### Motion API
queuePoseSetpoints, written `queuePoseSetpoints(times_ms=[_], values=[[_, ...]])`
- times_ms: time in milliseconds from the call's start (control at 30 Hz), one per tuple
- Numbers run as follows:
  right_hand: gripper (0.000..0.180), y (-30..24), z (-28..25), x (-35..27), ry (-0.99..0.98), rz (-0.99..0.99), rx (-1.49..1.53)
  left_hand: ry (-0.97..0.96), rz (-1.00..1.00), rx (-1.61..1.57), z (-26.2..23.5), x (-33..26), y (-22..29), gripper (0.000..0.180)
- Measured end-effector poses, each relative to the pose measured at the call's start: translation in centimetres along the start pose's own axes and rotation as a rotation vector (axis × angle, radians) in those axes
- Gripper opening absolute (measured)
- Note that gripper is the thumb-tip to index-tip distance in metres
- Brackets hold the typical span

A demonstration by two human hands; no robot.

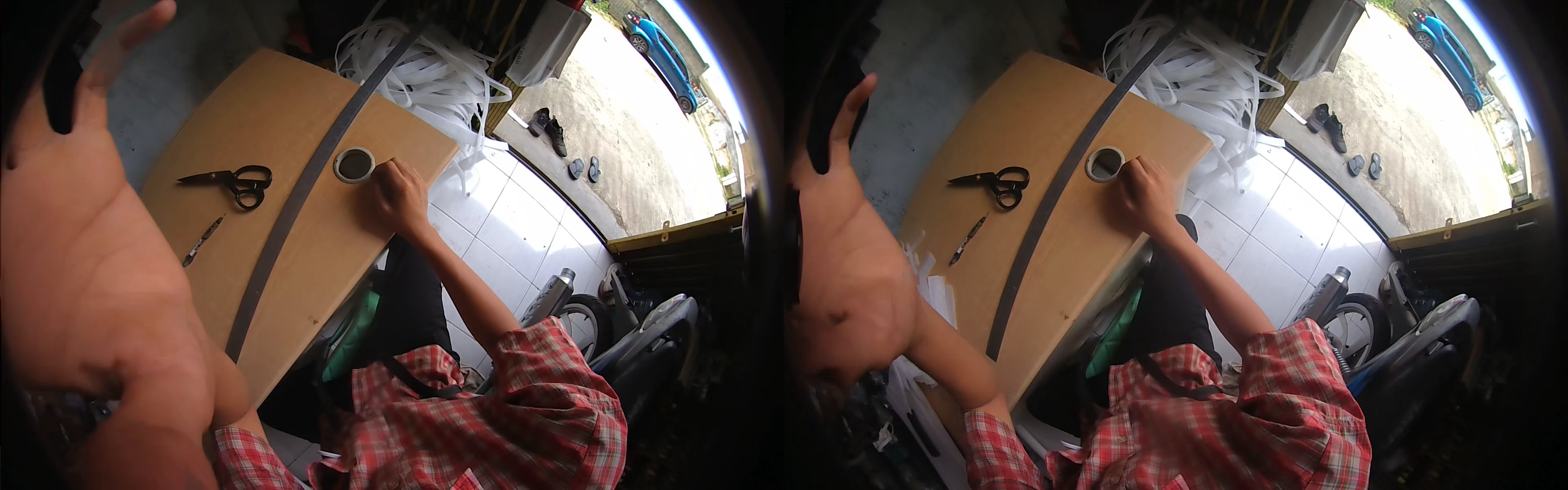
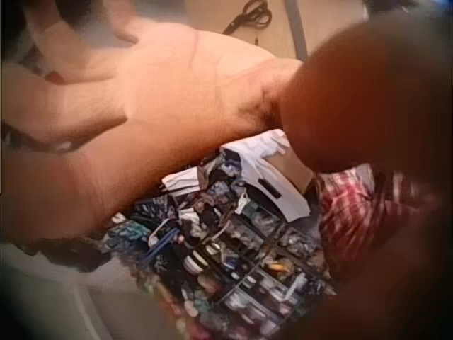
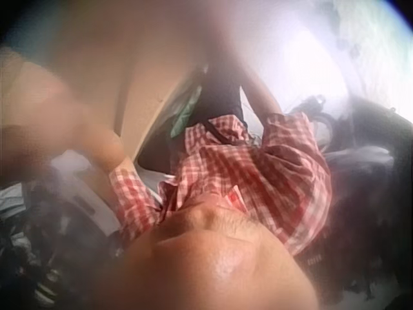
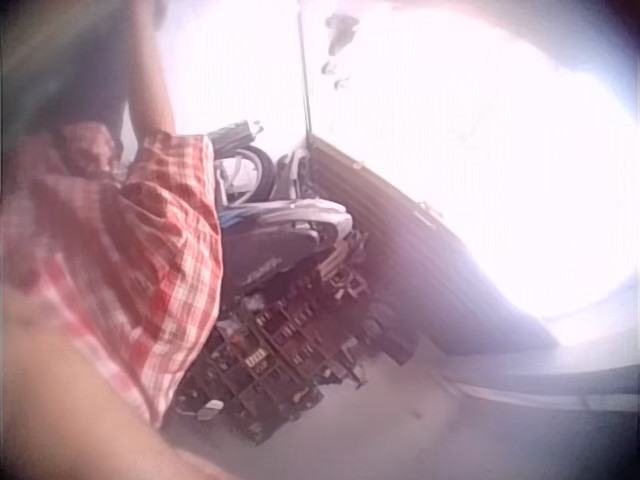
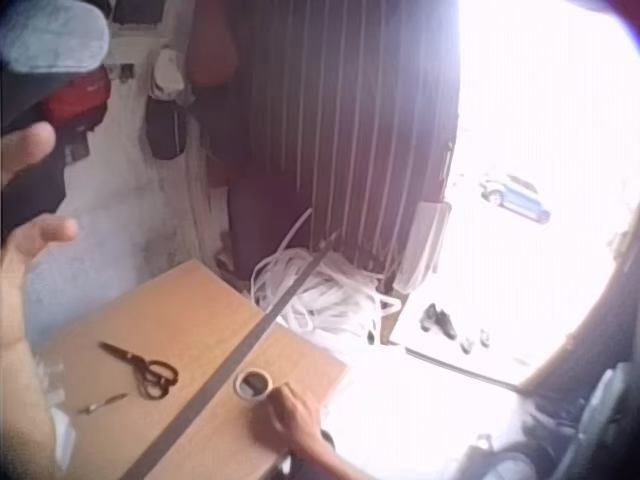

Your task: The person measures and cuts white foam strips into smaller pieces using a ruler, pen, and scissors. They repeatedly mark lengths on the foam, cut along the marks, and stack the cut pieces on the table.

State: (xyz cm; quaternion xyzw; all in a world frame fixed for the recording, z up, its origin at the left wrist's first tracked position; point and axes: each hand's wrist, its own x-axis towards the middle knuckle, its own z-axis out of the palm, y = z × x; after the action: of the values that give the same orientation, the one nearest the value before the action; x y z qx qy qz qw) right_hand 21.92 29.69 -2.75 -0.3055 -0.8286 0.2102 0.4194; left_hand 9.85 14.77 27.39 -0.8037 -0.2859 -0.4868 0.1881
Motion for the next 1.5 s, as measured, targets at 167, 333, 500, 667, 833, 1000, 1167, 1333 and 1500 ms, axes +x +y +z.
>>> queuePoseSetpoints(times_ms=[167,333,500,667,833,1000,1167,1333,1500], values=[[0.014,0.3,0.0,-0.3,0.045,0.008,0.000,0.166,-0.693,-0.131,7.1,-8.6,-3.0,0.037],[0.013,-0.2,-0.3,0.1,0.042,0.013,0.096,-0.103,-0.932,-0.079,11.7,-16.2,-4.2,0.017],[0.012,0.6,-2.2,1.1,0.027,0.095,0.351,-0.022,-1.065,-0.277,16.4,-19.8,-5.7,0.016],[0.017,4.4,-3.6,3.1,0.143,0.042,-0.072,-0.041,-0.980,-0.118,20.3,-21.3,-6.8,0.014],[0.035,4.2,-2.5,2.9,0.091,0.063,-0.290,-0.105,-0.882,0.008,20.9,-21.2,-6.8,0.014],[0.038,3.8,-2.6,3.1,0.040,0.083,-0.340,-0.169,-0.876,0.039,21.0,-21.2,-6.5,0.018],[0.039,4.0,-3.0,2.9,-0.024,0.083,-0.359,-0.375,-0.873,0.137,21.1,-20.4,-5.2,0.035],[0.041,3.1,-3.1,3.1,-0.070,0.175,-0.301,-0.496,-0.910,0.161,20.4,-19.8,-5.4,0.042],[0.058,1.5,-2.9,1.3,-0.210,0.310,-0.326,-0.457,-0.972,0.093,20.6,-21.3,-5.0,0.036]])
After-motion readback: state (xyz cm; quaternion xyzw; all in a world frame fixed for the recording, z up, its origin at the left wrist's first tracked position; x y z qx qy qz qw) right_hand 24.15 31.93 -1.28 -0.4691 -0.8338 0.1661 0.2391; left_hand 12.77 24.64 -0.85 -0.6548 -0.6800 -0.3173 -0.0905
